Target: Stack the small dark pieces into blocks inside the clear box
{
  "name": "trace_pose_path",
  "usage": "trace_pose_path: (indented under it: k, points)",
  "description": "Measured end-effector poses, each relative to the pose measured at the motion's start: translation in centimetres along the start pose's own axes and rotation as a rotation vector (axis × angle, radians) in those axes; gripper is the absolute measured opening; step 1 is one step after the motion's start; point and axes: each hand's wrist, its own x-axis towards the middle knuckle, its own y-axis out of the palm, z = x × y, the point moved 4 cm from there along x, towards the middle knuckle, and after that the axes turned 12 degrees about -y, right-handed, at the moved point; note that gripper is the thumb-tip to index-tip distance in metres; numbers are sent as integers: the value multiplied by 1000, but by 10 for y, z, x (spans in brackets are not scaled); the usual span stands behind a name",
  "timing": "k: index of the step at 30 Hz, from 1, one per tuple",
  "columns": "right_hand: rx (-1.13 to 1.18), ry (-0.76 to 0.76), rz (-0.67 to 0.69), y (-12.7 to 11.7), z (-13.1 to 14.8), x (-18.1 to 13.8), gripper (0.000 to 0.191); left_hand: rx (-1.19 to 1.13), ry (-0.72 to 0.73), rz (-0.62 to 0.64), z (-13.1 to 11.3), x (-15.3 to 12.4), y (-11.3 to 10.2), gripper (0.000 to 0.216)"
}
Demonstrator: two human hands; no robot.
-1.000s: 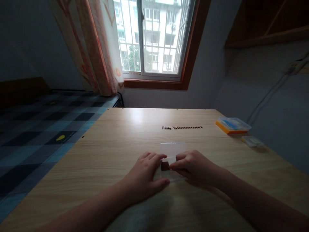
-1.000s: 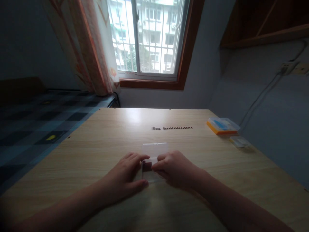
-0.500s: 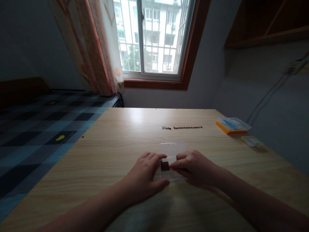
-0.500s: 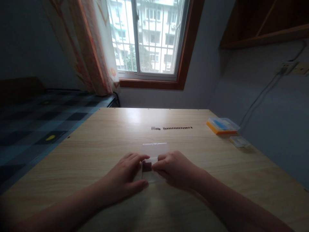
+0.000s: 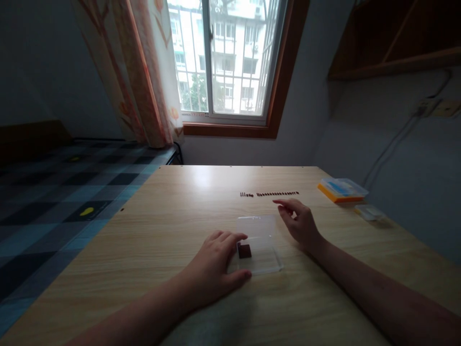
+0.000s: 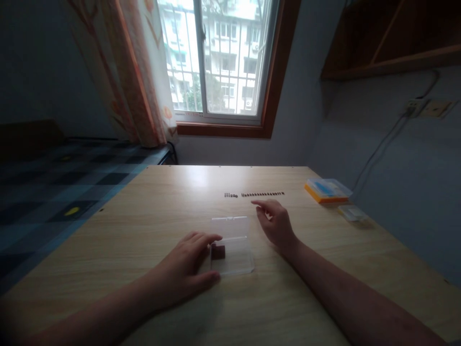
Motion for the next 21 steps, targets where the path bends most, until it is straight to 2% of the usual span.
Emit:
trace_pose_path:
  k: [3,8,14,21]
  points:
    - [-45,6,70,14,-14,4,36,2,-5,0,-1,0,-1,57]
    - [-181,-116,178,36,-19,20,38,0,1,-2,-2,1,-1,57]
    - [-268,-121,324,69,-36,43,49,-4,5,-11,0,0,-1,57]
    - [-288,-174,437,99,-40,65,36,-18,-8,-15,0,0,-1,59]
